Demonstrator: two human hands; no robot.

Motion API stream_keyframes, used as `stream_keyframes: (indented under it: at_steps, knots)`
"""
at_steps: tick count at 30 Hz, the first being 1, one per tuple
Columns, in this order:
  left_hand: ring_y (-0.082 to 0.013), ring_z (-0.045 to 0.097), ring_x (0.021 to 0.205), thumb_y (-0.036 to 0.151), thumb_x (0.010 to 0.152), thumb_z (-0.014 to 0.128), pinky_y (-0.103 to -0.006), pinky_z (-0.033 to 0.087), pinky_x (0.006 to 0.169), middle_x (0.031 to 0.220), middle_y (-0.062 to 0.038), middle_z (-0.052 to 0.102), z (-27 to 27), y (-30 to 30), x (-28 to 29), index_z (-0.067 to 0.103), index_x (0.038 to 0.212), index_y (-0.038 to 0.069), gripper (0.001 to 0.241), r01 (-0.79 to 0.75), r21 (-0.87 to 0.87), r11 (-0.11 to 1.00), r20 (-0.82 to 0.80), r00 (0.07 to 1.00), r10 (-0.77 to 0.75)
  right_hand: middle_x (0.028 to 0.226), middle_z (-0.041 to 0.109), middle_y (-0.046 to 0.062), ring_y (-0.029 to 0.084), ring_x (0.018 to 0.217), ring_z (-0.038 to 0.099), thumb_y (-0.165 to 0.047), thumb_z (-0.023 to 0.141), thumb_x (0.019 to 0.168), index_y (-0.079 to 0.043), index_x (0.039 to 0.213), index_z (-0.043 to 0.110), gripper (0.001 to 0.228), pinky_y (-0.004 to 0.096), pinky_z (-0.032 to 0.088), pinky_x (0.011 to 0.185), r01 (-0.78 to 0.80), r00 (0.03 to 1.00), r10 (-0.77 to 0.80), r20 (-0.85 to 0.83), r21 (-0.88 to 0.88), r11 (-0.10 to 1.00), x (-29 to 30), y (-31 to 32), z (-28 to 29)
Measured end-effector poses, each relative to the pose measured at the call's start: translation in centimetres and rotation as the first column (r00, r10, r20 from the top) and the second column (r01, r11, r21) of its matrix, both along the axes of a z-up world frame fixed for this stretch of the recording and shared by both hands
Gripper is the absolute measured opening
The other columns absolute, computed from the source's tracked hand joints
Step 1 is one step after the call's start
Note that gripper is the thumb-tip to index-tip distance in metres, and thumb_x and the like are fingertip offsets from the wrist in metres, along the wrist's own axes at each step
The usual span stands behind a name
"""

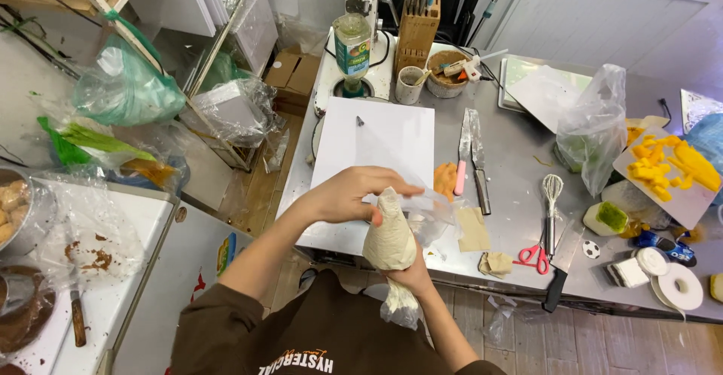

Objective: Preparing a cake board by wiping it and filling a piping bag with cream from a container.

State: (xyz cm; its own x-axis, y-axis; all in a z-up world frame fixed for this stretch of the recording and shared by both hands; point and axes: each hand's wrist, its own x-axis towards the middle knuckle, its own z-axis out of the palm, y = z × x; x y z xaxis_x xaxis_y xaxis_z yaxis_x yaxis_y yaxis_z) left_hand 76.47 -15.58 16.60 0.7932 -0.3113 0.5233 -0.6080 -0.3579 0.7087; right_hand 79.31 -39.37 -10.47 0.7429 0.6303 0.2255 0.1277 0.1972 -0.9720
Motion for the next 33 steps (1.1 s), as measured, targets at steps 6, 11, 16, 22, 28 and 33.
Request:
stream_keyframes:
  at_steps: [6, 11, 16, 22, 28, 33]
  knots:
    - [-0.0279, 0.065, 0.092, 0.059, 0.099, 0.049, -0.0407, 0.051, 0.085, 0.094, -0.007, 0.066, -0.6, 0.9, 0.5, 0.077, 0.089, 0.011, 0.056, 0.054, 0.431, 0.901, -0.119, 0.993, -0.003, 0.142, 0.057, 0.013, 0.024, 0.132, 0.055, -0.005, 0.082, 0.059, 0.0, 0.152, 0.036, 0.104, 0.038, 0.042, 0.113, -0.12, 0.984, 0.111, -0.136, -0.06, 0.991, -0.3, -0.7, 2.1]
    - [-0.0295, 0.063, 0.08, 0.05, 0.1, 0.052, -0.0434, 0.049, 0.076, 0.078, -0.005, 0.062, -0.8, 1.4, 0.4, 0.073, 0.076, 0.011, 0.05, -0.012, 0.599, 0.801, 0.106, 0.992, -0.065, 0.139, 0.06, 0.013, 0.023, 0.131, 0.056, -0.005, 0.077, 0.058, 0.001, 0.15, 0.043, 0.098, 0.036, 0.04, 0.114, -0.142, 0.988, 0.137, -0.066, -0.083, 0.986, -0.2, -1.3, 3.7]
    - [-0.0322, 0.063, 0.074, 0.042, 0.104, 0.052, -0.0446, 0.051, 0.072, 0.071, -0.007, 0.063, -2.8, 1.2, 0.9, 0.066, 0.07, 0.008, 0.051, -0.037, 0.559, 0.828, 0.13, 0.99, -0.044, 0.14, 0.059, 0.012, 0.022, 0.133, 0.055, -0.006, 0.076, 0.058, 0.001, 0.151, 0.042, 0.099, 0.036, 0.04, 0.114, -0.166, 0.98, 0.153, -0.126, -0.1, 0.981, -0.1, -1.4, 4.7]
    - [-0.0354, 0.06, 0.07, 0.044, 0.11, 0.045, -0.0446, 0.052, 0.071, 0.07, -0.012, 0.064, -2.4, 1.7, 0.7, 0.06, 0.071, 0.005, 0.058, 0.105, 0.46, 0.881, -0.157, 0.987, -0.035, 0.144, 0.057, 0.012, 0.021, 0.136, 0.053, -0.007, 0.077, 0.058, 0.001, 0.153, 0.038, 0.102, 0.036, 0.04, 0.114, -0.208, 0.967, 0.194, -0.168, -0.074, 0.975, 0.6, -1.3, 4.1]
    - [-0.0275, 0.061, 0.064, 0.055, 0.098, 0.047, -0.0407, 0.049, 0.061, 0.068, -0.01, 0.06, -2.6, 4.5, 1.3, 0.058, 0.071, 0.003, 0.06, 0.157, 0.382, 0.911, -0.188, 0.978, -0.09, 0.145, 0.057, 0.012, 0.022, 0.136, 0.053, -0.007, 0.077, 0.058, 0.002, 0.153, 0.038, 0.103, 0.036, 0.039, 0.116, -0.248, 0.962, 0.236, -0.138, -0.08, 0.965, 0.9, -1.1, 4.1]
    - [-0.0262, 0.056, 0.062, 0.04, 0.109, 0.049, -0.0397, 0.046, 0.062, 0.064, -0.008, 0.054, -1.6, 3.5, 0.4, 0.056, 0.068, 0.005, 0.055, 0.089, 0.354, 0.931, 0.02, 0.994, -0.103, 0.144, 0.055, 0.011, 0.022, 0.136, 0.052, -0.008, 0.079, 0.055, 0.0, 0.152, 0.037, 0.106, 0.036, 0.038, 0.114, -0.233, 0.962, 0.212, -0.174, -0.113, 0.966, 1.1, -0.8, 3.7]
